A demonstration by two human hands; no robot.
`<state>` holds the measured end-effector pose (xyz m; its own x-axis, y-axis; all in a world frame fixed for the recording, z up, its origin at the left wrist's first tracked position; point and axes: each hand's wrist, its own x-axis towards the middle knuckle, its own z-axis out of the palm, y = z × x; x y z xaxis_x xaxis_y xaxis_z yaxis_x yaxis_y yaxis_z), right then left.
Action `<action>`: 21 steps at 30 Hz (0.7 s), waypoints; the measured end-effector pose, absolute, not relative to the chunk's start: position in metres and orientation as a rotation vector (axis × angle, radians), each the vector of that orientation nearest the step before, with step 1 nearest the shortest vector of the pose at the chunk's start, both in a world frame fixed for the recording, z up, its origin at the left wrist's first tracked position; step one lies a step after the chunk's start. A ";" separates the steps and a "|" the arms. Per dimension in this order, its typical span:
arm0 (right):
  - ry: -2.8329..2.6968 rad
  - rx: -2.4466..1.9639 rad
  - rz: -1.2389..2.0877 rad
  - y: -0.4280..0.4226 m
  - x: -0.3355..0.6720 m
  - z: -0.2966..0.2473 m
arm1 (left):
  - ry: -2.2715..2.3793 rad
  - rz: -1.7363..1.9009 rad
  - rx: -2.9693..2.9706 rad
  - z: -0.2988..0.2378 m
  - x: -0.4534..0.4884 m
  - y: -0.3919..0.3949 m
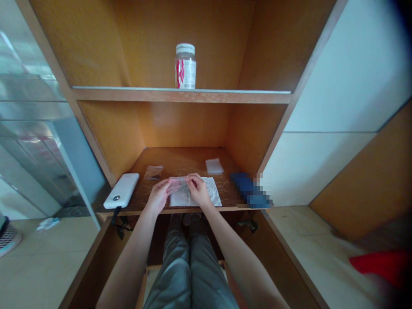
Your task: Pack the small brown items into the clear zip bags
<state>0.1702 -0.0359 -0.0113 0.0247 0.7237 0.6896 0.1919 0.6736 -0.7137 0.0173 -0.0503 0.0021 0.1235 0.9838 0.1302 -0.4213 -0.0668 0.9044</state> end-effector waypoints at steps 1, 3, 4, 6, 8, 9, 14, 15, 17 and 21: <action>-1.525 -0.796 0.485 -0.036 0.170 -0.012 | 0.740 1.343 1.021 0.002 0.017 -0.050; -1.537 -0.802 0.484 -0.035 0.171 -0.013 | 0.737 1.336 1.027 0.002 0.017 -0.050; -1.547 -0.801 0.484 -0.035 0.171 -0.013 | 0.731 1.327 1.037 0.002 0.017 -0.050; -1.569 -0.797 0.489 -0.035 0.171 -0.014 | 0.719 1.322 1.051 0.001 0.018 -0.050; -1.581 -0.793 0.497 -0.035 0.172 -0.014 | 0.727 1.344 1.044 0.001 0.018 -0.050; -1.584 -0.790 0.502 -0.036 0.172 -0.014 | 0.737 1.356 1.036 0.001 0.018 -0.050; -1.573 -0.797 0.517 -0.038 0.172 -0.012 | 0.798 1.405 1.010 0.003 0.021 -0.052; -1.570 -0.800 0.523 -0.038 0.171 -0.012 | 0.811 1.417 1.004 0.004 0.022 -0.053; -1.564 -0.796 0.534 -0.038 0.171 -0.012 | 0.838 1.431 0.991 0.006 0.023 -0.055; -1.571 -0.779 0.535 -0.038 0.169 -0.012 | 0.854 1.420 1.002 0.009 0.024 -0.057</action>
